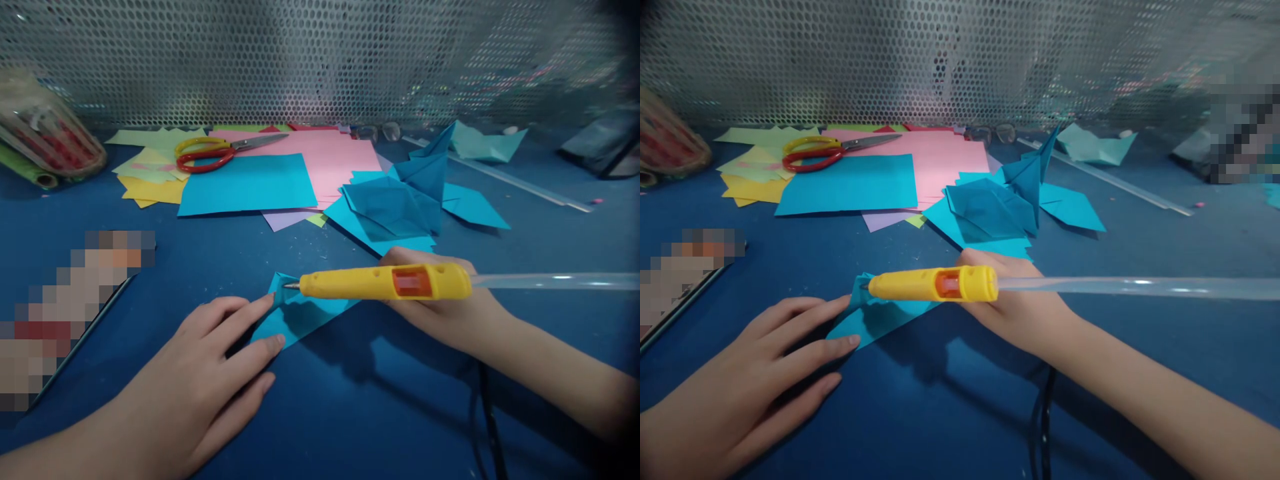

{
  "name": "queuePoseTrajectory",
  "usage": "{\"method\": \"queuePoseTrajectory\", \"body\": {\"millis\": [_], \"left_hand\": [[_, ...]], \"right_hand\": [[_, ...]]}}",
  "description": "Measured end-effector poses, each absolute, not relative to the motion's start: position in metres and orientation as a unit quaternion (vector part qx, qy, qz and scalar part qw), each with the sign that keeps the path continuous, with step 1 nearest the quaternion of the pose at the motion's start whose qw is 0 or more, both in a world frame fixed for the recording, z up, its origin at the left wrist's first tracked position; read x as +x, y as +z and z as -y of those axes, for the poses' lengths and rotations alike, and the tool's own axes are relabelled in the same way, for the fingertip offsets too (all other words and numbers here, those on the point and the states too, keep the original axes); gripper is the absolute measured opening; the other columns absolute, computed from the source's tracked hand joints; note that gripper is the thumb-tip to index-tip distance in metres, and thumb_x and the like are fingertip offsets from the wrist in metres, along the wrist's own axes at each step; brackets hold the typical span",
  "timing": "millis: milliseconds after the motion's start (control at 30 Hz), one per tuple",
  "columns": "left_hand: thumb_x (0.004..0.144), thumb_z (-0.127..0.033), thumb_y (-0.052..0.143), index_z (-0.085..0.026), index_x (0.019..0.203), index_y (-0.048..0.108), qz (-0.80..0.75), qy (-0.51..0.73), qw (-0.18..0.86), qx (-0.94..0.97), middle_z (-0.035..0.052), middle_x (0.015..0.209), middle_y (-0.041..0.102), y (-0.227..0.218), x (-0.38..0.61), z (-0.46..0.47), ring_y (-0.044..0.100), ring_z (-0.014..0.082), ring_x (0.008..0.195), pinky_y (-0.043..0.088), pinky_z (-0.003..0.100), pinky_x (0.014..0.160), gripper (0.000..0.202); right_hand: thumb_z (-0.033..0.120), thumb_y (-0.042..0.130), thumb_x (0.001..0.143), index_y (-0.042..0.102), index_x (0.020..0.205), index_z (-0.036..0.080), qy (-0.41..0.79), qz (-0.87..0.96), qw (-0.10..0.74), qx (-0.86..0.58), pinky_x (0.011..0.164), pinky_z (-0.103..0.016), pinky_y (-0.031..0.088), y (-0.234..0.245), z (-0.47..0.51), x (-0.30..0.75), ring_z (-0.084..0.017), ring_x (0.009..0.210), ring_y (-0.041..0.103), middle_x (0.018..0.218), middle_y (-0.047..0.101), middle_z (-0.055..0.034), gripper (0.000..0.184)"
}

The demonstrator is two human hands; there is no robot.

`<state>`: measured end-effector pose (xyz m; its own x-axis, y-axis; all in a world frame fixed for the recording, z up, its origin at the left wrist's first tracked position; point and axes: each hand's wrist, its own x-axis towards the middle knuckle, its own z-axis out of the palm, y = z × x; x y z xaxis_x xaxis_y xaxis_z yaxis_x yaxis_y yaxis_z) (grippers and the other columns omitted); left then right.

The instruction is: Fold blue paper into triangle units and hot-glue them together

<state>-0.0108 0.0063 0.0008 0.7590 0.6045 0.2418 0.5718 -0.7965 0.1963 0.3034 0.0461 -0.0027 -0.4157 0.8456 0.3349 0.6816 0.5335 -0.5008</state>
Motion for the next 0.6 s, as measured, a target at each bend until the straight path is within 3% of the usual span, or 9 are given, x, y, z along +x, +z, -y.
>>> {"method": "queuePoseTrajectory", "body": {"millis": [300, 600], "left_hand": [[0.103, -0.019, 0.046, -0.028, 0.125, 0.065, -0.329, 0.16, 0.067, 0.928, 0.0002, 0.146, 0.059, -0.0016, -0.0081, -0.0008, 0.053, 0.0231, 0.122, 0.046, 0.037, 0.103, 0.03], [0.103, -0.02, 0.046, -0.028, 0.126, 0.064, -0.322, 0.159, 0.054, 0.932, -0.0001, 0.144, 0.061, 0.0, -0.0078, -0.003, 0.053, 0.0221, 0.121, 0.047, 0.034, 0.101, 0.03]], "right_hand": [[0.042, 0.062, 0.093, 0.055, 0.076, 0.024, 0.164, 0.817, 0.304, -0.462, 0.044, -0.025, 0.039, -0.0067, -0.0462, 0.3041, -0.014, 0.046, 0.056, 0.06, 0.06, 0.0037, 0.026], [0.043, 0.061, 0.093, 0.065, 0.077, 0.023, 0.165, 0.817, 0.285, -0.473, 0.051, -0.028, 0.05, -0.0045, -0.0474, 0.3047, -0.02, 0.059, 0.069, 0.069, 0.065, -0.0013, 0.026]]}}
